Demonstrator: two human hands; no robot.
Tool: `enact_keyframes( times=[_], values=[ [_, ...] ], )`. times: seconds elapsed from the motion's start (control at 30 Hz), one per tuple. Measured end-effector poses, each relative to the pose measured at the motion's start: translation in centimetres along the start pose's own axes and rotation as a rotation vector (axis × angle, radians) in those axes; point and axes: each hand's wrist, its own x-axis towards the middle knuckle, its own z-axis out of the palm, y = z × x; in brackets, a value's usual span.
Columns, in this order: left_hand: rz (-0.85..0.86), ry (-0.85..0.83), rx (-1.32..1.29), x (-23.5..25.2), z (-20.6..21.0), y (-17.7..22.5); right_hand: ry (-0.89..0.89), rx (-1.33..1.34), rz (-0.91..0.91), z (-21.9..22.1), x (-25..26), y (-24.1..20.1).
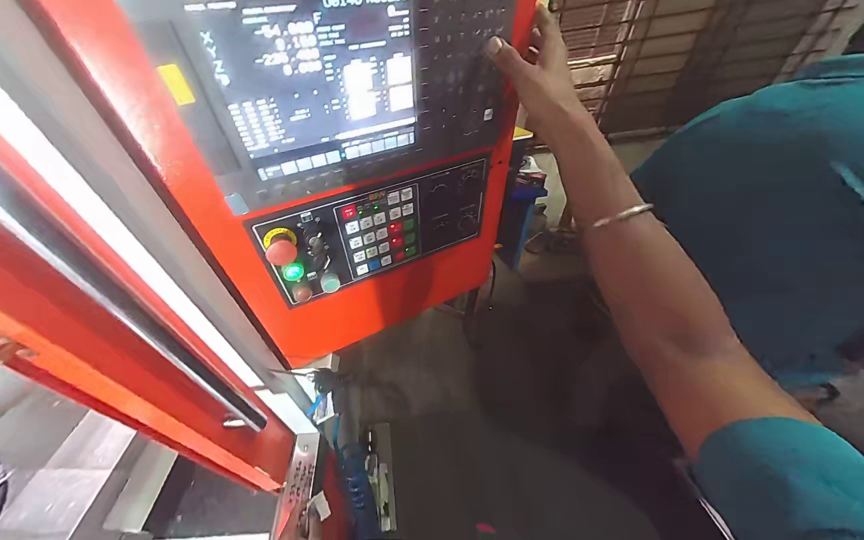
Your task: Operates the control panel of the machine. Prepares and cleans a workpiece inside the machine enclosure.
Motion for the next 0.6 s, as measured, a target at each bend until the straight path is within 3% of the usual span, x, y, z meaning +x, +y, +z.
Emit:
enact_keyframes(
  times=[0.07,0.13,0.23,0.3,0.6],
  values=[
    [-0.037,-0.032,0.018,-0.2,-0.8,1.3,0.090,-0.224,-0.104,0.4,-3.0,-1.4],
    [-0.030,-0.067,0.011,-0.5,-1.7,2.5,0.046,-0.323,-0.259,1.8,-7.7,-3.4],
    [-0.013,-0.046,0.007,-0.7,-1.1,1.7,-0.342,-0.286,-0.326,5.7,-15.2,-4.9],
    [-0.006,-0.023,0.002,-0.6,-0.9,1.3,-0.498,-0.362,-0.352,8.1,-18.3,-4.8],
    [-0.029,-0.046,0.014,-0.8,-1.3,1.9,-0.505,-0.662,-0.490,11.6,-18.7,-4.3]
  ],
)
